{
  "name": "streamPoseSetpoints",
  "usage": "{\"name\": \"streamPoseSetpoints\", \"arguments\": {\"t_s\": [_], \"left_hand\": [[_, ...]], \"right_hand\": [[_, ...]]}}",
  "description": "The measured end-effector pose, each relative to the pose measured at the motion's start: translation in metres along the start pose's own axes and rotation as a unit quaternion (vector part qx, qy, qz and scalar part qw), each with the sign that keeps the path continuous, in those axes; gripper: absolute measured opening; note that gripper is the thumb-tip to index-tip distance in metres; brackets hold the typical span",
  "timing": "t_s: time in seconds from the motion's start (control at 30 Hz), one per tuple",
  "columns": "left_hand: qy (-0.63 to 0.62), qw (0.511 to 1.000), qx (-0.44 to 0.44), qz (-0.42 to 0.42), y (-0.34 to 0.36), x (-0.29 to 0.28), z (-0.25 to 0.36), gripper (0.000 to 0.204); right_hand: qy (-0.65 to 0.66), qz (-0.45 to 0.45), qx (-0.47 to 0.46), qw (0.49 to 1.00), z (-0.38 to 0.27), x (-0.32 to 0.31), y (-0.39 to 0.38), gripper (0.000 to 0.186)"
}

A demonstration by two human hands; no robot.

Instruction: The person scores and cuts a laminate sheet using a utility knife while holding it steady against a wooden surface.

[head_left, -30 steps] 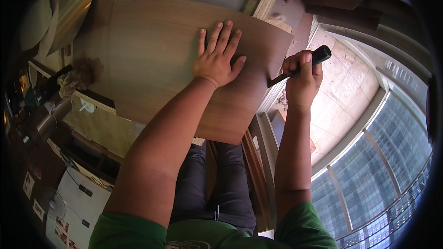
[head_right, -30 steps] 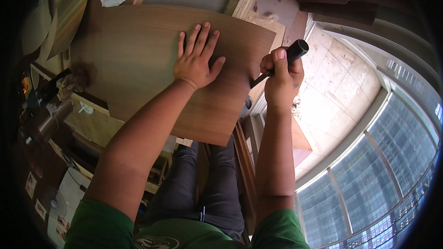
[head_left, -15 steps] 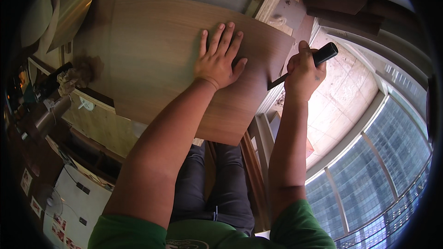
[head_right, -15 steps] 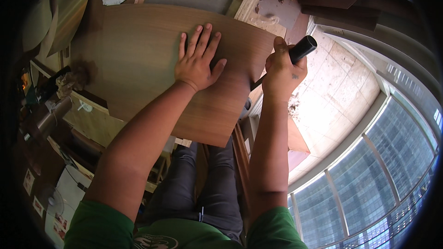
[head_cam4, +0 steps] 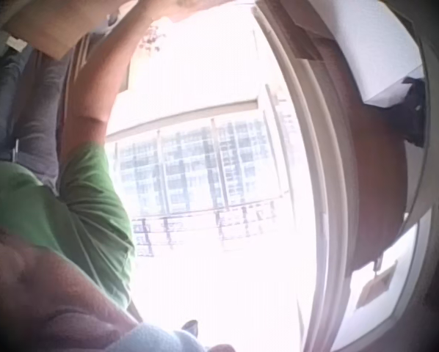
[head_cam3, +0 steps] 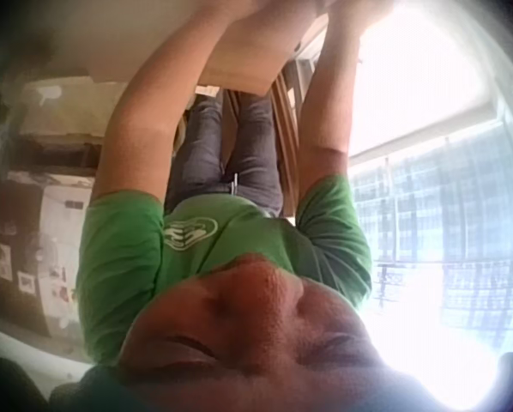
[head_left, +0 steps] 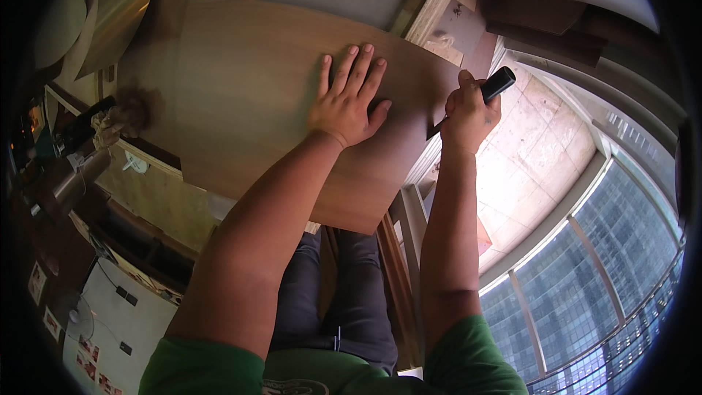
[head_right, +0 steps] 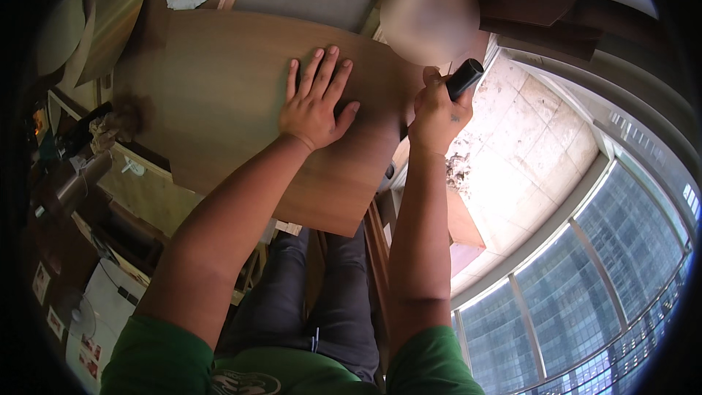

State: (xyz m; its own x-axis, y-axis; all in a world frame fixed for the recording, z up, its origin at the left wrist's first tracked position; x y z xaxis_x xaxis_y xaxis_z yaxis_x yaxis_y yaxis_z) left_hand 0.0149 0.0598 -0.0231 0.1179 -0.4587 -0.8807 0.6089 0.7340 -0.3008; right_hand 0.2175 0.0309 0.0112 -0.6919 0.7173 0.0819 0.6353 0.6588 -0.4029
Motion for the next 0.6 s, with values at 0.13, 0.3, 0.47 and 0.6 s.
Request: {"name": "streamPoseSetpoints", "arguments": {"t_s": [0.13, 0.3, 0.47, 0.6], "left_hand": [[0.013, 1.0, -0.008, -0.007, 0.0, 0.001, 0.0, 0.074], [0.014, 1.0, -0.008, -0.011, -0.001, 0.003, 0.0, 0.074], [0.018, 0.999, -0.02, -0.025, -0.002, 0.003, -0.002, 0.072], [0.019, 0.999, -0.02, -0.033, -0.001, 0.003, 0.0, 0.07]], "right_hand": [[0.005, 0.005, -0.013, 1.0, 0.022, -0.007, 0.01, 0.023], [0.005, -0.081, -0.002, 0.997, 0.002, -0.019, -0.005, 0.023], [-0.054, -0.135, 0.037, 0.989, -0.053, -0.022, -0.031, 0.021], [0.007, -0.191, -0.022, 0.981, -0.056, -0.019, -0.019, 0.027]]}}
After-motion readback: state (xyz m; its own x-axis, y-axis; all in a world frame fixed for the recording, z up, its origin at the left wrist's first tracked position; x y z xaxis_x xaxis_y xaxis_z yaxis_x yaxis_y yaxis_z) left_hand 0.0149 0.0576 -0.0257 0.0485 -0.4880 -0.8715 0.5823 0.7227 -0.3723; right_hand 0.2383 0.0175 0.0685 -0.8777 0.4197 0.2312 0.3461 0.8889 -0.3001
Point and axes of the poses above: each hand's wrist, its own y-axis towards the middle knuckle, its own x-axis out of the palm, z = x × y, the point moved 3 cm from there along y, towards the middle knuckle, and after that the axes turned 13 degrees about -z, right-handed, at the moved point
